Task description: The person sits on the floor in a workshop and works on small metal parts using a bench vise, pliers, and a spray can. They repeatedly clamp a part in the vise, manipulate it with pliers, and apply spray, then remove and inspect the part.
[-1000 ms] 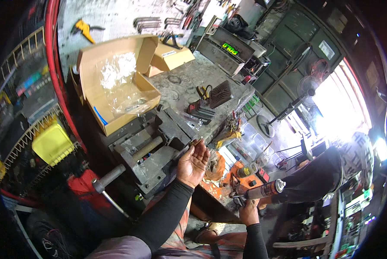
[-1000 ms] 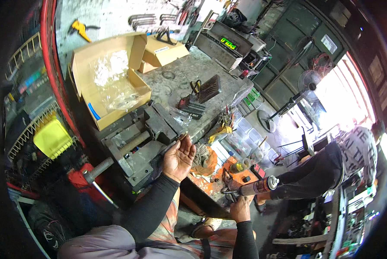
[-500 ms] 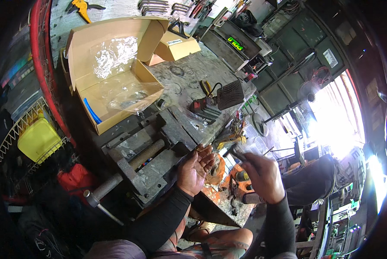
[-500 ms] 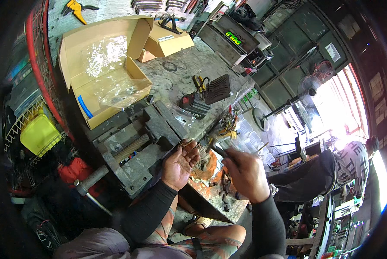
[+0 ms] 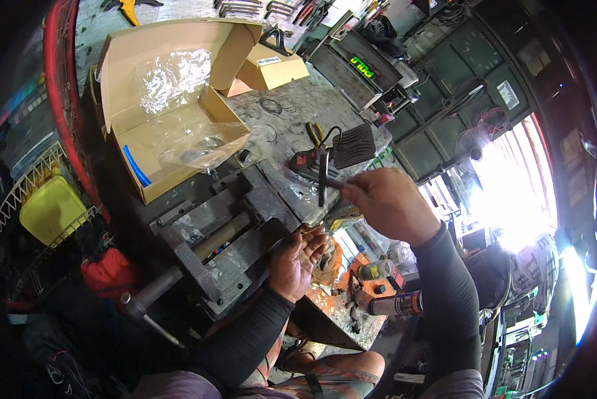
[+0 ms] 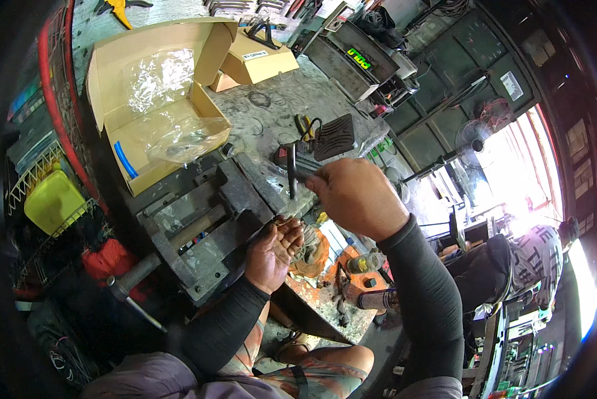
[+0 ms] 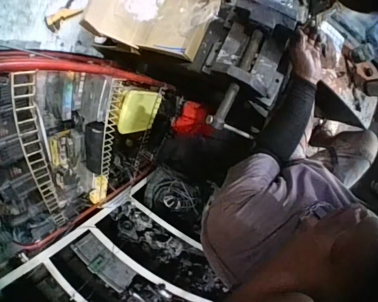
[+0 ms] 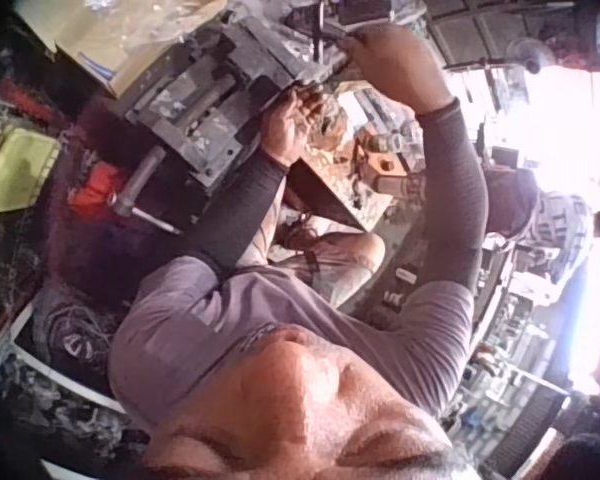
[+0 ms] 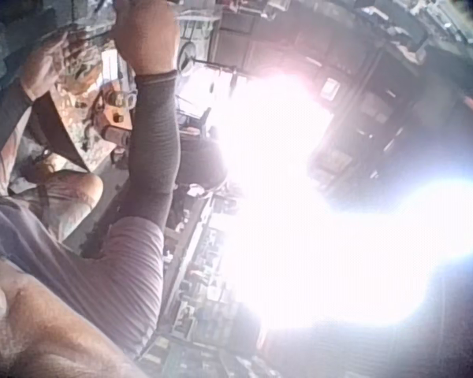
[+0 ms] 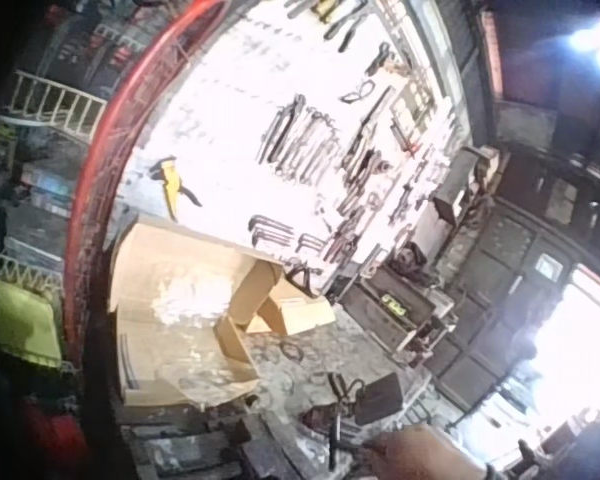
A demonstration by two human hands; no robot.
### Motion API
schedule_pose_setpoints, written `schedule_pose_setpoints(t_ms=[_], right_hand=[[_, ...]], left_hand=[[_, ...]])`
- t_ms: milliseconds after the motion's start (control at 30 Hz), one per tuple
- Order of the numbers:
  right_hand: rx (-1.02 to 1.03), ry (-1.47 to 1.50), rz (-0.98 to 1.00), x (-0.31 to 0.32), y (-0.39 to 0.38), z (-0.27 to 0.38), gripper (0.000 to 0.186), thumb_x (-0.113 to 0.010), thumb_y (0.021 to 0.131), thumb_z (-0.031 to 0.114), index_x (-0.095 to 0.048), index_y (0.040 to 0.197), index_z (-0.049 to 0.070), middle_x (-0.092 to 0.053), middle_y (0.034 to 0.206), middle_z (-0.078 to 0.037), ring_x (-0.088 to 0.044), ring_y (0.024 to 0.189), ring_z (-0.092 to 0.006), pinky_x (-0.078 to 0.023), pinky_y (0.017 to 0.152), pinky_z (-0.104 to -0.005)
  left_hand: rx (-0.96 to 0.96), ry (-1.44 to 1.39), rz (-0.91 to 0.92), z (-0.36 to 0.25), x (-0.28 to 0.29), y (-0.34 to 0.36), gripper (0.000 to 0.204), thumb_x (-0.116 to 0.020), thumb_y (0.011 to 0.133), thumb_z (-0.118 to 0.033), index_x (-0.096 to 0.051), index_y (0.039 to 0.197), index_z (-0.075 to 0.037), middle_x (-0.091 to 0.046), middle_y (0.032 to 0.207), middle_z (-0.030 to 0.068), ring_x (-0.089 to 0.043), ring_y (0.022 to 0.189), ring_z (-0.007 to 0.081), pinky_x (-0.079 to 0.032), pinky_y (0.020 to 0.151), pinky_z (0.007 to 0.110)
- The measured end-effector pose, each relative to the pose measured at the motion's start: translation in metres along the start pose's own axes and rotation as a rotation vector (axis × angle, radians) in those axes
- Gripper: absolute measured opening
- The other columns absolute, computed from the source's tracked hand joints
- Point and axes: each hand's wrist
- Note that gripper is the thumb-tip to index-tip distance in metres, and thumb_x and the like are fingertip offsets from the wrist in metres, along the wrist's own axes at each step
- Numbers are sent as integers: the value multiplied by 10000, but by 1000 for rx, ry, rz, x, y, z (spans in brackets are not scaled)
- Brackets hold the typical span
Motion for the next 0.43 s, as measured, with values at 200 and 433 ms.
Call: schedule_pose_setpoints(t_ms=[200,433], right_hand=[[-8,-64,51,-9,2,-3,390,-679,1046,348,-787,897,5,-722,826,-242,-713,815,-471,-554,742,-560],[-30,-108,75,-8,-3,-3,406,-703,1026,403,-802,937,19,-730,805,-236,-739,818,-440,-579,765,-547]], left_hand=[[16,-7,9,-2,5,0,418,-682,1103,-389,-614,1408,-112,-700,1383,97,-662,1276,256,-510,1147,436],[43,37,6,-4,5,-1,457,-722,1077,-409,-610,1417,-126,-692,1424,98,-649,1311,264,-499,1161,453]])
Point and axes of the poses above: each hand's wrist, its own y-axis towards the middle knuckle, its own x-axis out of the back of the hand, z = x × y
